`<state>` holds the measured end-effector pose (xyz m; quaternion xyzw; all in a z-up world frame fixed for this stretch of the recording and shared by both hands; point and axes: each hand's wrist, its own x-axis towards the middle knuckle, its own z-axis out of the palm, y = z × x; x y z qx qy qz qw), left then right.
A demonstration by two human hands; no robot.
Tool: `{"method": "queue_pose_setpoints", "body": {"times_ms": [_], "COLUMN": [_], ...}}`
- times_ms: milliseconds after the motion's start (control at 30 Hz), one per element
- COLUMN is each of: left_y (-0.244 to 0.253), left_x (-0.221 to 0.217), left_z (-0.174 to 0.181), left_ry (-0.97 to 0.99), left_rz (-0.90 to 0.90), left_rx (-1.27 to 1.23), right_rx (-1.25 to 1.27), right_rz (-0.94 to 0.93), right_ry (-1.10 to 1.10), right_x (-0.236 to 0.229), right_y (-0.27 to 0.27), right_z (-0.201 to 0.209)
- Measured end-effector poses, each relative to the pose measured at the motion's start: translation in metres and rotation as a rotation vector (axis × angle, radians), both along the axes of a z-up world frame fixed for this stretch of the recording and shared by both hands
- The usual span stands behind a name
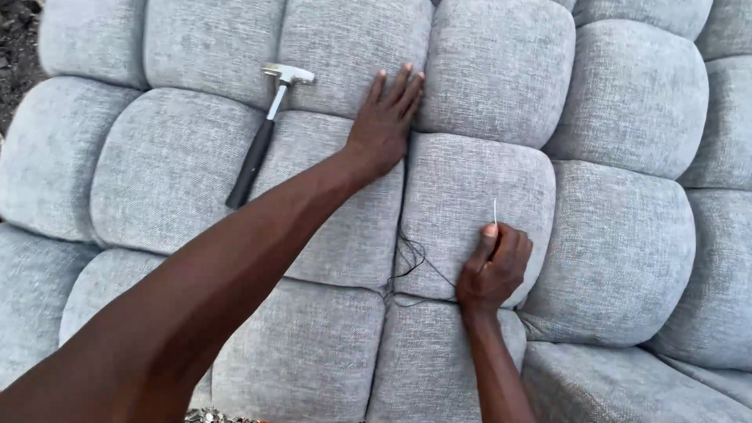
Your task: Hand-stitching a tufted sofa cushion using a long upholstery needle and thread to create decorative tufts.
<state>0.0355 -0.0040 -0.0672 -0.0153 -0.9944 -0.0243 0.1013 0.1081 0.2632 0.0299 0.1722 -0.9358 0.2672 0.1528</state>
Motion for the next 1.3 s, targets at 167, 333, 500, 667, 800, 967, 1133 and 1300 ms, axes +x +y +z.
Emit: {"method": "queue_pose_setpoints", "body": {"times_ms": [167,333,500,667,800,967,1133,1300], "left_y": [0.025,0.017,0.015,0.021,0.032,0.037,0.055,0.076], "left_x": [-0.006,-0.015,-0.014,-0.019,-0.017,0.015,0.062,0.099], "left_z": [0.014,0.019,0.024,0.032,0.037,0.052,0.071,0.091], "left_ry": [0.157,-0.03,-0.033,-0.206,-0.352,-0.362,-0.536,-0.525], "left_rz": [0.024,0.069,0.056,0.117,0.209,0.12,0.055,0.078], "left_rx": [-0.014,-0.015,-0.167,-0.296,-0.517,-0.227,-0.025,0.092], "right_rx": [-0.002,-0.019,-0.003,-0.05,-0.111,-0.122,-0.102,-0.097], "right_rz": [-0.031,-0.037,-0.032,0.001,0.05,0.068,0.048,0.053], "right_ry": [-0.074,-0.11,-0.134,-0.03,0.059,0.067,0.036,-0.027], "right_x": [-0.002,-0.013,-0.015,-0.019,-0.018,-0.015,-0.013,-0.008], "right_y": [0.001,-0.003,-0.001,-0.003,-0.002,-0.002,0.001,0.001], "right_z": [0.003,0.003,-0.002,-0.007,-0.01,-0.002,-0.007,-0.004]}}
